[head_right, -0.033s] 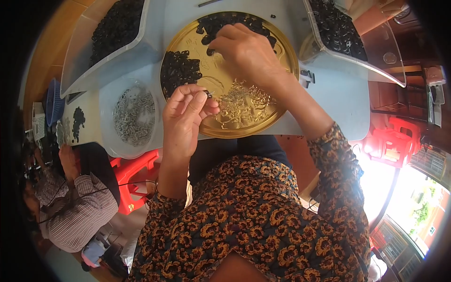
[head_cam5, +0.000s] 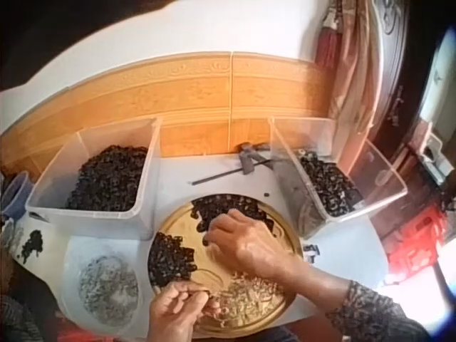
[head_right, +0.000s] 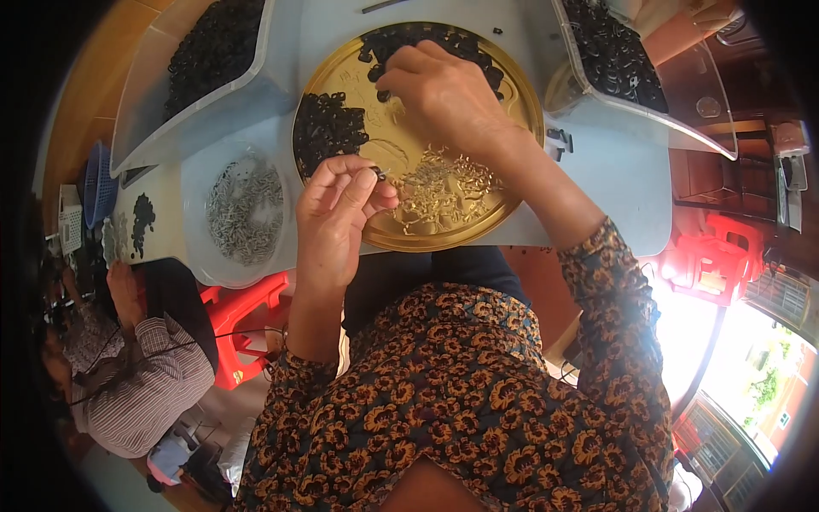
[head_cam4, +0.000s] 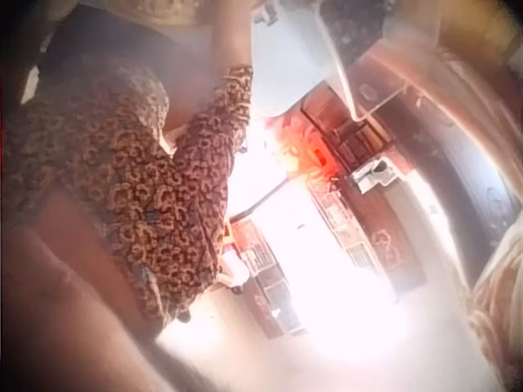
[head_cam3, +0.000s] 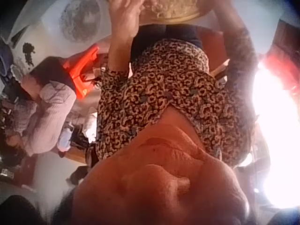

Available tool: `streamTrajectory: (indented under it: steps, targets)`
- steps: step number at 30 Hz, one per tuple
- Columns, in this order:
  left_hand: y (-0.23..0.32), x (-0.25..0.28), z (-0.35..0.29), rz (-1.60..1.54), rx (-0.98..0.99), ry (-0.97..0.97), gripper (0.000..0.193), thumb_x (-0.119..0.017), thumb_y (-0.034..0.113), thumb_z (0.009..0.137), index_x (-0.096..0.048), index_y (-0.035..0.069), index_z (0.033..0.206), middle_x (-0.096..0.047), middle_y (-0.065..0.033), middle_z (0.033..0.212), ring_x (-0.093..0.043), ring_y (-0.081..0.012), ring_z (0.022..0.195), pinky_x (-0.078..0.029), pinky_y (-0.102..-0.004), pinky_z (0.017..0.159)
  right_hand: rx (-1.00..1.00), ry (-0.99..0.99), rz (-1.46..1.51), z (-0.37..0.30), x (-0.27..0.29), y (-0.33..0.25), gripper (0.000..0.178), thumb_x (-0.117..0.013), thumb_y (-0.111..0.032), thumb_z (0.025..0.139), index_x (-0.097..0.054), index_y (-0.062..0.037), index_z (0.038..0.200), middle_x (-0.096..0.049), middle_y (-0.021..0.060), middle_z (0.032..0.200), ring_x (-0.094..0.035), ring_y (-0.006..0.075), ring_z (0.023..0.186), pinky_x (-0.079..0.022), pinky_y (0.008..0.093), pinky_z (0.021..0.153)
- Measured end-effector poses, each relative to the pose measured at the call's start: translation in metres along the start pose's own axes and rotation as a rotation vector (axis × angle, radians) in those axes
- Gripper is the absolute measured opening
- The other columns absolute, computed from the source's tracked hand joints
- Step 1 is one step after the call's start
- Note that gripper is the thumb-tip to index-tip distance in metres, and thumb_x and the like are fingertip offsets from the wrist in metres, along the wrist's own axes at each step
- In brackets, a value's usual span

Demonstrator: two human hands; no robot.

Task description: The person assembles plastic cord locks by picking up components and springs from a tray and fitting them together by hand.

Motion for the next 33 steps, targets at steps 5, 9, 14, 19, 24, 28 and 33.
streamTrajectory:
  steps: [5, 9, 14, 19, 24, 28, 33]
  targets:
    - [0.001, 0.011, -0.007, 0.044, -0.006, -0.025, 0.012, -0.057, 0.007, 0.094, -0.057, 0.002, 0.105, -0.061, -0.0058, 0.091, -0.062, -0.0158, 0.082, -0.052, -0.0303, 0.076, 0.135, -0.145, -0.07, 0.009, -0.025, 0.0, 0.021, -0.067, -0.003, 0.068, -0.066, -0.0059, 0.088, -0.063, 0.0035, 0.097, -0.059, 0.0236, 0.089, -0.053, 0.0337, 0.076]
    - [0.002, 0.015, -0.01, -0.012, -0.035, 0.001, 0.013, -0.057, 0.007, 0.094, -0.057, 0.002, 0.106, -0.062, -0.0061, 0.092, -0.062, -0.0163, 0.081, -0.052, -0.0305, 0.075, 0.116, -0.191, -0.047, 0.004, -0.032, -0.008, 0.016, -0.069, -0.01, 0.073, -0.065, -0.0056, 0.088, -0.061, 0.0057, 0.091, -0.059, 0.0253, 0.086, -0.053, 0.0351, 0.073]
    - [0.002, 0.015, -0.012, -0.152, -0.056, 0.024, 0.014, -0.058, 0.007, 0.093, -0.057, 0.002, 0.106, -0.063, -0.0071, 0.093, -0.062, -0.0171, 0.081, -0.052, -0.0308, 0.076, -0.082, -0.237, 0.1, -0.005, -0.027, -0.022, 0.009, -0.064, -0.009, 0.076, -0.063, -0.0037, 0.084, -0.057, 0.0123, 0.084, -0.062, 0.0312, 0.081, -0.053, 0.04, 0.071]
    - [-0.002, 0.016, -0.01, -0.16, -0.054, 0.029, 0.015, -0.058, 0.002, 0.092, -0.056, -0.001, 0.107, -0.061, -0.0072, 0.092, -0.062, -0.016, 0.079, -0.052, -0.03, 0.073, -0.184, -0.358, 0.099, -0.014, -0.023, -0.016, 0.012, -0.065, -0.012, 0.084, -0.065, -0.0047, 0.094, -0.057, 0.0112, 0.09, -0.064, 0.0316, 0.077, -0.053, 0.0396, 0.067]
    - [-0.001, 0.013, -0.01, -0.099, -0.042, 0.07, 0.016, -0.058, 0.001, 0.092, -0.057, -0.001, 0.107, -0.061, -0.008, 0.092, -0.062, -0.0161, 0.079, -0.052, -0.0302, 0.075, -0.21, -0.251, 0.196, -0.018, -0.014, -0.018, 0.015, -0.066, -0.009, 0.084, -0.065, -0.0043, 0.098, -0.059, 0.0096, 0.089, -0.064, 0.0272, 0.075, -0.053, 0.0348, 0.066]
    - [-0.002, 0.014, -0.009, -0.124, -0.052, 0.051, 0.016, -0.058, 0.002, 0.092, -0.057, -0.001, 0.107, -0.062, -0.0094, 0.096, -0.063, -0.0168, 0.082, -0.053, -0.0305, 0.077, -0.819, -0.238, 1.061, -0.028, -0.005, -0.023, 0.019, -0.066, -0.013, 0.089, -0.066, -0.0016, 0.104, -0.065, 0.0042, 0.091, -0.063, 0.0142, 0.075, -0.052, 0.027, 0.067]
    - [0.0, 0.005, -0.007, -0.138, -0.062, 0.066, 0.016, -0.058, 0.003, 0.092, -0.056, -0.001, 0.108, -0.062, -0.0142, 0.109, -0.063, -0.0196, 0.092, -0.052, -0.0323, 0.081, -1.023, 0.037, 1.468, -0.048, -0.008, -0.034, 0.021, -0.065, -0.016, 0.091, -0.066, -0.0002, 0.105, -0.067, 0.0033, 0.092, -0.062, 0.0093, 0.079, -0.051, 0.0238, 0.069]
Point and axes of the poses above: each hand's wrist, its own z-axis towards the middle knuckle, its own x-axis out of the back of the hand, y = z × x, the point moved 3 cm from there along z, towards the middle knuckle
